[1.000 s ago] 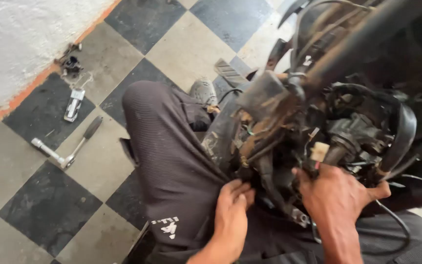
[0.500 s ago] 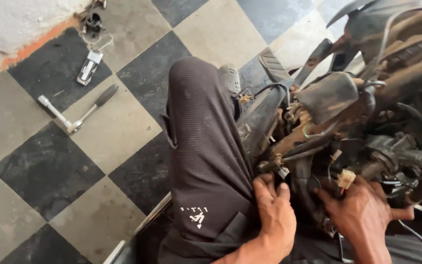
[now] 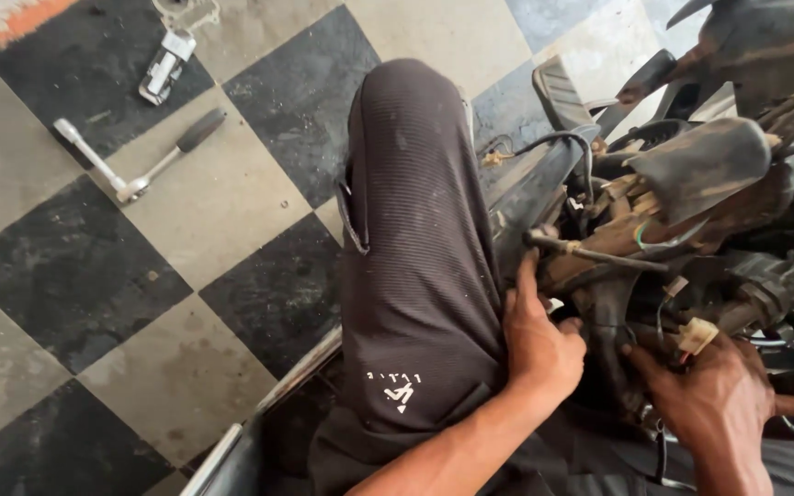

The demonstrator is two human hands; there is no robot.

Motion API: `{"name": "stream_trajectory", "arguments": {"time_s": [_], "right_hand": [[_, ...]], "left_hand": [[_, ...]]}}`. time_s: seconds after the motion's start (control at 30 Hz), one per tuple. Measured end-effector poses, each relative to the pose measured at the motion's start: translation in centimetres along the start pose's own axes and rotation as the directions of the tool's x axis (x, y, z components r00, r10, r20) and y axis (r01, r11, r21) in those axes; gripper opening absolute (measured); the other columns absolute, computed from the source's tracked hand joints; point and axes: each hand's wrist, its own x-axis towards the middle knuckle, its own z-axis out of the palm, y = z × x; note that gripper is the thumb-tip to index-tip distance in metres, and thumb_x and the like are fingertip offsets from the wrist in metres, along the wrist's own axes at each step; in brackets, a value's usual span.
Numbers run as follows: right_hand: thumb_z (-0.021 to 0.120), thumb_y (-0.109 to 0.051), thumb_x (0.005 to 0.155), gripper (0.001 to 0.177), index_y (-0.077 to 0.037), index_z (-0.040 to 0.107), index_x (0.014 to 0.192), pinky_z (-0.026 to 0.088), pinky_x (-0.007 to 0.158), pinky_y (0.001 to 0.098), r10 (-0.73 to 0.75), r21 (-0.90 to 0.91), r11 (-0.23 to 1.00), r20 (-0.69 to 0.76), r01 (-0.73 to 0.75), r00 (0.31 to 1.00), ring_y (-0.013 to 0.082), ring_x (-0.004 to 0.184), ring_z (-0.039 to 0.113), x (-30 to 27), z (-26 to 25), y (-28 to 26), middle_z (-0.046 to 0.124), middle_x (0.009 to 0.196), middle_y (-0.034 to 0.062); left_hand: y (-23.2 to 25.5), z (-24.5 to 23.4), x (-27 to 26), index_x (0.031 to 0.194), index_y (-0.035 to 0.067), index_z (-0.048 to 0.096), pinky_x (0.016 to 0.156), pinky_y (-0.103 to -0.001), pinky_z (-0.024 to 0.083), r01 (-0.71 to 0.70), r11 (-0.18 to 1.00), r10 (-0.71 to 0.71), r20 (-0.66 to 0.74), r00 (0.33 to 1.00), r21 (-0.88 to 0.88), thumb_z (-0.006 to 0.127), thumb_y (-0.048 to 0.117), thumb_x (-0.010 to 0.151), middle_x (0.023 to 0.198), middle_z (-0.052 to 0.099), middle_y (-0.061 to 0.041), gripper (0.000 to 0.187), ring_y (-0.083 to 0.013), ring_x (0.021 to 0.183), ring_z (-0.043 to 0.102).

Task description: Inspecting and reconnecting the electrical wiring harness and connectors on a motorcycle engine.

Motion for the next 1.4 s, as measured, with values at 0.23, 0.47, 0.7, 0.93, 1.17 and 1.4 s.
{"name": "stream_trajectory", "arguments": {"time_s": [0.23,0.47,0.7,0.93,1.17,1.4], "right_hand": [[0.081,-0.051,0.078,0.041,-0.027,0.084,0.111,0.054,0.089,0.0479,0.126,0.021,0.991,0.144,-0.13,0.982,0.0354,0.098,0.072,0.5,-1.3,-1.9,0.079,0.103,0.0115],[0.082,-0.054,0.078,0.044,-0.025,0.084,0.112,0.056,0.085,0.0489,0.174,-0.042,0.985,0.183,-0.169,0.968,0.0366,0.093,0.074,0.8,-0.8,-1.4,0.079,0.1,0.0138],[0.082,-0.052,0.077,0.045,-0.023,0.083,0.111,0.056,0.083,0.0495,0.148,0.023,0.988,0.173,-0.155,0.974,0.0364,0.091,0.074,0.7,-0.9,-1.4,0.08,0.096,0.0141],[0.083,-0.051,0.076,0.045,-0.019,0.083,0.108,0.055,0.083,0.05,0.124,0.025,0.991,0.131,-0.128,0.984,0.038,0.089,0.072,0.5,-1.5,-1.9,0.077,0.094,0.0158],[0.085,-0.049,0.071,0.051,-0.009,0.08,0.102,0.052,0.091,0.0493,-0.014,0.011,1.0,0.01,0.014,1.0,0.0389,0.104,0.066,0.2,-0.6,-1.0,0.075,0.101,0.0162],[0.089,-0.045,0.062,0.066,-0.001,0.073,0.109,0.051,0.092,0.0492,0.063,0.067,0.996,-0.007,-0.063,0.998,0.0416,0.108,0.063,0.4,-0.7,-0.9,0.073,0.105,0.021]], "left_hand": [[-2.8,2.5,1.4,0.168,0.019,0.004,0.102,-0.045,0.046,0.437,0.848,-0.365,0.267,0.892,-0.299,0.059,0.003,0.093,0.139,0.058,-0.02,0.094,-0.0357,0.124,0.057],[-2.8,2.1,1.6,0.162,0.01,-0.007,0.112,-0.038,0.038,0.36,0.927,-0.328,0.236,0.915,-0.107,0.064,0.005,0.089,0.153,0.041,-0.026,0.102,-0.0329,0.137,0.048],[-0.8,-0.1,0.5,0.165,0.017,-0.01,0.107,-0.037,0.043,0.412,0.908,-0.376,0.283,0.882,-0.079,0.062,0.002,0.08,0.153,0.041,-0.025,0.112,-0.0328,0.133,0.053],[1.5,-1.3,0.6,0.165,0.023,-0.01,0.072,-0.039,0.058,0.47,0.876,-0.422,0.299,0.856,-0.109,0.063,-0.005,0.074,0.123,0.061,-0.022,0.12,-0.0302,0.088,0.069],[-14.9,8.0,0.1,0.161,0.0,0.007,0.087,-0.047,0.054,-0.167,0.974,0.148,-0.125,0.981,-0.156,0.079,-0.002,0.086,0.127,0.057,-0.024,0.103,-0.0272,0.103,0.064],[-7.3,3.3,-0.1,0.132,0.013,0.053,0.07,-0.029,0.051,0.676,0.635,-0.506,0.46,0.73,-0.375,0.049,0.004,0.095,0.104,0.069,-0.004,0.039,-0.0139,0.089,0.064]]}}
